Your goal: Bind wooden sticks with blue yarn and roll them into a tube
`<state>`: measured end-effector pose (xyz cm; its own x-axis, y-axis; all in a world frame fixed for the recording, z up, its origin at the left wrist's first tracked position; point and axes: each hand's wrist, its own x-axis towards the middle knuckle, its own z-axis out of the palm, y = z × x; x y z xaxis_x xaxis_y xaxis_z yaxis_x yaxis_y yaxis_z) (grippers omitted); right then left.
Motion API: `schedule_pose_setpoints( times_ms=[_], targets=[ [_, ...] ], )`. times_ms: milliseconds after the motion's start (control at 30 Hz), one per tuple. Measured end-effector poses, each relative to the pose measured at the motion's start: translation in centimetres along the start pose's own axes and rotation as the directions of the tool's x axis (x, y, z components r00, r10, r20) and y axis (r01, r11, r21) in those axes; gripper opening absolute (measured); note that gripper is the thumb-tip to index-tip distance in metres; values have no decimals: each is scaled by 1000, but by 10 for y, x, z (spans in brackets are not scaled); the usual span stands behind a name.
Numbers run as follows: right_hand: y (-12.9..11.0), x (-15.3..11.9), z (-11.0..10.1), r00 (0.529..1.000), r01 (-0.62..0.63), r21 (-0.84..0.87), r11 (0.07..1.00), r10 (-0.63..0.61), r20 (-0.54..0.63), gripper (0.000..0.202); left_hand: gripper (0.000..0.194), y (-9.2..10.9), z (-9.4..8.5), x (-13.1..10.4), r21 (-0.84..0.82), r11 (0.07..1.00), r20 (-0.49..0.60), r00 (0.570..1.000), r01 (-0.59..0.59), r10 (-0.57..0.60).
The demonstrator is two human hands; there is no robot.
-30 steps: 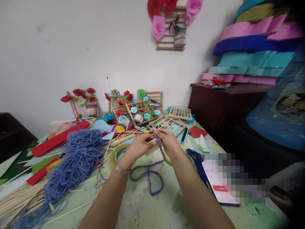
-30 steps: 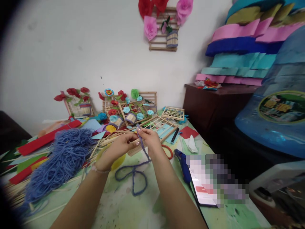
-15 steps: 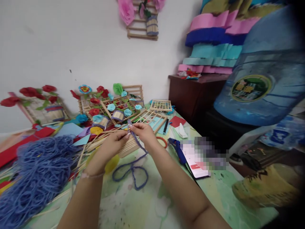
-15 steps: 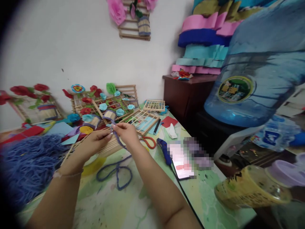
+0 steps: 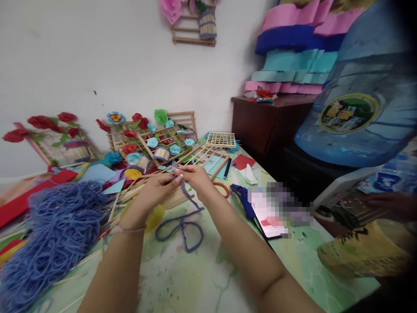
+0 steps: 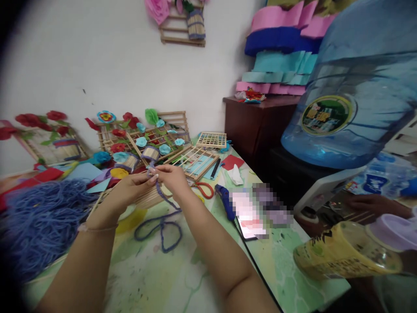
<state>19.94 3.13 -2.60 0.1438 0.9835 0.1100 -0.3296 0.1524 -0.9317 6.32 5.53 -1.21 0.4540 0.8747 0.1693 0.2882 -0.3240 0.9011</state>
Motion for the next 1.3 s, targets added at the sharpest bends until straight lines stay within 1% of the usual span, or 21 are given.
schedule_pose_setpoints(
  times_ms=[67, 100, 167, 233, 267, 333, 367, 433, 533, 600, 733, 833, 967, 1067, 1133, 1233, 1300],
  targets=[
    [0, 1, -1, 999, -23, 0, 1000, 23, 29, 23, 38, -2, -1, 1, 0, 1000, 41, 999, 25, -25],
    [0, 1, -2, 999, -30, -9, 1000, 30, 37, 25, 38, -4, -2, 1, -12, 999, 27, 999, 40, -40],
    [-1, 1, -4, 999, -30, -50, 998, 32, 44, 31, 39, -7, -5, 1, -55, 996, -68, 995, 66, -69],
    [-3, 2, -9, 998, -9, -116, 993, 17, 62, 30, 41, -9, -8, 2, -90, 992, -186, 977, 86, -101],
    [-3, 2, -11, 995, 0, -131, 991, 13, 98, 29, 41, -9, -9, 2, -105, 990, -233, 966, 92, -114],
    [-2, 3, -14, 977, 20, -179, 984, 19, 213, 29, 41, -9, -10, 3, -163, 981, -275, 950, 105, -147],
    [0, 4, -15, 962, 57, -232, 971, 9, 272, 30, 41, -8, -10, 3, -188, 976, -290, 943, 112, -164],
    [3, 5, -14, 945, 151, -313, 938, -44, 324, 27, 40, -6, -9, 2, -214, 972, -326, 930, 101, -169],
    [9, 8, -11, 945, 242, -344, 907, -140, 296, 20, 39, -2, -8, 2, -254, 965, -350, 923, 70, -159],
    [12, 10, -11, 945, 266, -340, 902, -174, 277, 18, 41, -2, -7, 2, -319, 945, -323, 930, 68, -176],
    [17, 16, -14, 952, 276, -326, 904, -211, 221, 20, 43, -3, -7, 4, -419, 905, -231, 954, 78, -189],
    [21, 19, -16, 960, 260, -311, 914, -209, 188, 24, 40, -6, -7, 6, -437, 897, -207, 962, 69, -175],
    [24, 19, -15, 962, 248, -296, 922, -197, 189, 26, 31, -11, -8, 8, -454, 889, -220, 959, 61, -178],
    [25, 19, -13, 963, 240, -303, 922, -188, 191, 23, 29, -17, -9, 10, -483, 874, -229, 954, 63, -195],
    [26, 20, -13, 968, 243, -316, 917, -208, 139, 24, 27, -20, -11, 12, -508, 859, -252, 944, 59, -214],
    [29, 23, -14, 969, 237, -333, 913, -245, 18, 35, 26, -22, -14, 13, -558, 829, -294, 926, 37, -239],
    [30, 24, -15, 974, 215, -328, 920, -225, 9, 36, 25, -21, -16, 13, -595, 803, -296, 920, 33, -257]
  ],
)
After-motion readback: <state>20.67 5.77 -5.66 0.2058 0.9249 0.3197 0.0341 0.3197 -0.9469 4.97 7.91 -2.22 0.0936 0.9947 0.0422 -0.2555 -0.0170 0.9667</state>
